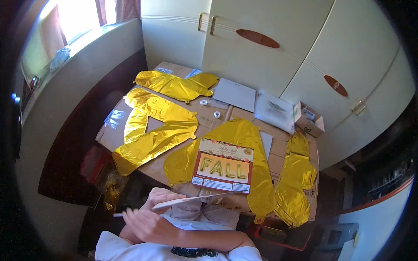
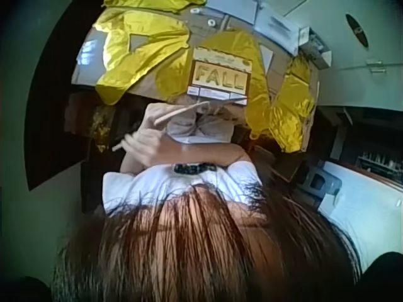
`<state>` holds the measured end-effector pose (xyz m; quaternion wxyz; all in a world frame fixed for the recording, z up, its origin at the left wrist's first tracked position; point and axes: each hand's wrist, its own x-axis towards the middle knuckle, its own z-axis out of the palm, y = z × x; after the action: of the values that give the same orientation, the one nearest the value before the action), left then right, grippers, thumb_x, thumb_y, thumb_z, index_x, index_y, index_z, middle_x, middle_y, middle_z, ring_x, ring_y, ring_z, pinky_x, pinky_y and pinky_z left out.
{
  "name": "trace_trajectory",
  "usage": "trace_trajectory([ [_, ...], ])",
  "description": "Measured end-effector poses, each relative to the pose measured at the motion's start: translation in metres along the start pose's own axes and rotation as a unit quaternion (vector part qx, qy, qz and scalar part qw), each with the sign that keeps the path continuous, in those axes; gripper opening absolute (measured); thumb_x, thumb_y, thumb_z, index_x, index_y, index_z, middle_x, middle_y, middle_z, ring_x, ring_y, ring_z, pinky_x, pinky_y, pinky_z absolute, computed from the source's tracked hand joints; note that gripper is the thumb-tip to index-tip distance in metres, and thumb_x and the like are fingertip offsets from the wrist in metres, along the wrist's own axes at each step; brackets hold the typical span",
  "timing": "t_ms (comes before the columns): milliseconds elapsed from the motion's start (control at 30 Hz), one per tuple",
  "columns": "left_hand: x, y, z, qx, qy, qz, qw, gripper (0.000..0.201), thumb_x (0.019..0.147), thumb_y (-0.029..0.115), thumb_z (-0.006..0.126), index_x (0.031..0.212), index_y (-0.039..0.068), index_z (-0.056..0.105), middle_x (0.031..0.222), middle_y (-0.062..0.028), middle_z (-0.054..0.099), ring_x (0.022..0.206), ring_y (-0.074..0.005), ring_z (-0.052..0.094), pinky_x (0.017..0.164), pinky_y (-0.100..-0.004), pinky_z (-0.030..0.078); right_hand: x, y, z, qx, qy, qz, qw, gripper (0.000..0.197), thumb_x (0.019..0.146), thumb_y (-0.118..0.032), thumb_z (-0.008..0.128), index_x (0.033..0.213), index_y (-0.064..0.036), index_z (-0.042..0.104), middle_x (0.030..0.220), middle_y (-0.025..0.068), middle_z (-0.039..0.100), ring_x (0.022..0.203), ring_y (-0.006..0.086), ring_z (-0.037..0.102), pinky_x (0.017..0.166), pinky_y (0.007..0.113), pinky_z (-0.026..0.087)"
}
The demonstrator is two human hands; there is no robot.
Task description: The recorder is packaging gold letter balloons and attaching stickers to instruction cards.
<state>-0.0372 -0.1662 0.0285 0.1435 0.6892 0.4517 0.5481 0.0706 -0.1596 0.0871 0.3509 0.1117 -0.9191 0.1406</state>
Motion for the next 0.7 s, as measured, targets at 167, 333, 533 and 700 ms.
trace_trajectory([
  [167,-0.011,-0.004,-0.02,0.144,0.03,0.069,0.987,0.027,0.07,0.016,0.065,0.096,0.007,0.066,0.09,-0.0086,0.068,0.065,-0.0197,0.065,0.052,-0.0258,0.048,0.005,0.001,-0.058,0.02,0.011,-0.078,0.997,0.03,0.078,-0.009,0.057,0.106,0.0006,0.061,0.106,0.0097,0.061,0.094,0.0158,0.058,0.073,0.024,0.044],
  [333,-0.003,0.007,-0.035,0.177,0.016,0.101,0.979,0.026,0.073,0.018,0.065,0.097,0.011,0.066,0.093,-0.0063,0.067,0.074,-0.0184,0.066,0.055,-0.026,0.049,-0.009,0.033,-0.116,-0.109,-0.063,0.165,0.978,0.024,0.077,-0.02,0.065,0.099,-0.0103,0.064,0.093,-0.0011,0.062,0.084,0.0085,0.056,0.069,0.027,0.035],
  [533,-0.001,0.005,-0.031,0.16,0.019,0.088,0.983,0.027,0.072,0.019,0.066,0.097,0.011,0.066,0.093,-0.006,0.067,0.074,-0.0182,0.066,0.056,-0.0265,0.05,-0.021,0.045,-0.116,-0.035,-0.026,0.159,0.986,0.019,0.071,-0.015,0.07,0.089,-0.0137,0.066,0.087,-0.0054,0.063,0.079,0.0081,0.057,0.07,0.028,0.034],
  [700,-0.002,0.005,-0.033,0.16,0.028,0.077,0.984,0.026,0.071,0.018,0.066,0.096,0.01,0.067,0.092,-0.0072,0.068,0.07,-0.0188,0.066,0.056,-0.0268,0.051,-0.029,0.047,-0.109,-0.011,0.061,0.142,0.988,0.02,0.068,-0.012,0.07,0.087,-0.0132,0.066,0.087,-0.0047,0.063,0.077,0.0089,0.058,0.068,0.027,0.036],
])
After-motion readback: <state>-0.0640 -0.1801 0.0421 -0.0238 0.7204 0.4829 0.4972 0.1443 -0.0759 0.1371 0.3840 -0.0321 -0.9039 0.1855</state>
